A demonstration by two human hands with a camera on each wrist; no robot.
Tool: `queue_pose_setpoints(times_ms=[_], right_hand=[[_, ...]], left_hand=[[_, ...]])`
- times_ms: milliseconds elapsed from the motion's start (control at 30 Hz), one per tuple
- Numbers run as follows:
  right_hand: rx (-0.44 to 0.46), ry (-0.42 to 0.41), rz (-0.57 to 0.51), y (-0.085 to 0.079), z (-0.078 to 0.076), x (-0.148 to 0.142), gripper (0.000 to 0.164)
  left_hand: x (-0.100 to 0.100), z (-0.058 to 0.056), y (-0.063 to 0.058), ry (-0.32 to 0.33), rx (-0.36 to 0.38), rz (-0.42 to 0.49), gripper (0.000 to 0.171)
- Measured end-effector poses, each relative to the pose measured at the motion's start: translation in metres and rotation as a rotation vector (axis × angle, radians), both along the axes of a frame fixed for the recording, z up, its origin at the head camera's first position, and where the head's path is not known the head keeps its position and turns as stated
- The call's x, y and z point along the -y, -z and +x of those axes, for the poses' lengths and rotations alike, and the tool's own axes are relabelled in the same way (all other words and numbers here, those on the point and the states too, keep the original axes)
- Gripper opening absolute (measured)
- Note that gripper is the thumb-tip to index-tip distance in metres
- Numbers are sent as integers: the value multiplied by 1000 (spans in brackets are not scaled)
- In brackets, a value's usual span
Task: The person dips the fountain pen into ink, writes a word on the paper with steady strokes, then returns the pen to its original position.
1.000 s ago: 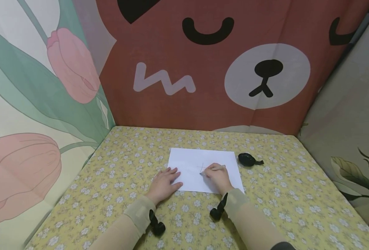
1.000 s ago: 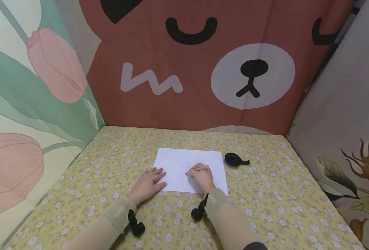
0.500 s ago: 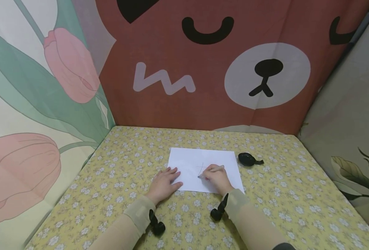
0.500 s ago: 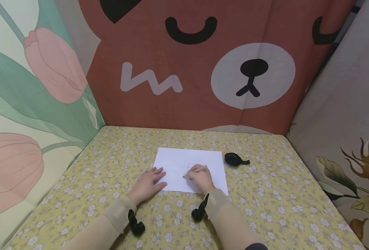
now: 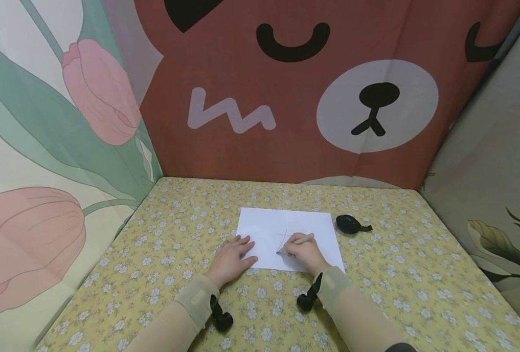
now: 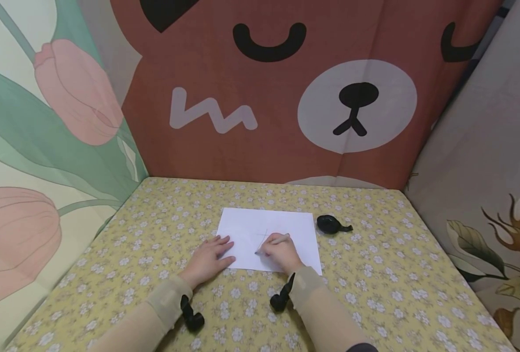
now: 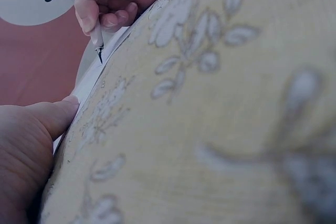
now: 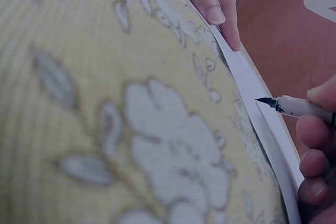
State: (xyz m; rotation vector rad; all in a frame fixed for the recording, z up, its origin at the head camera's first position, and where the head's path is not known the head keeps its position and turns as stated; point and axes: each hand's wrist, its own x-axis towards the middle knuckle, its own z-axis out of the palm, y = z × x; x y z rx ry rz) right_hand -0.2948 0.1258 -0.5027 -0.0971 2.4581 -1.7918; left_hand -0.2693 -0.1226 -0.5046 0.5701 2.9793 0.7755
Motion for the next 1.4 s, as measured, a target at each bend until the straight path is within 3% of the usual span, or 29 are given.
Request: queue_pose_setpoints(times_ms=[267, 600, 967, 1400], right_hand=[[-13, -37, 8, 4, -3, -3, 10], [-7, 61, -108, 4, -3, -6, 9], [-52, 185, 7, 7, -7, -19, 10], [-79, 188, 33, 8, -10, -17, 11]], left_hand=[[-1, 0, -1, -2, -3, -9, 55], [-2, 0, -1, -2, -3, -10, 55], [-2, 2, 1, 5, 3, 7, 55], [2, 1, 1, 5, -1, 26, 55]])
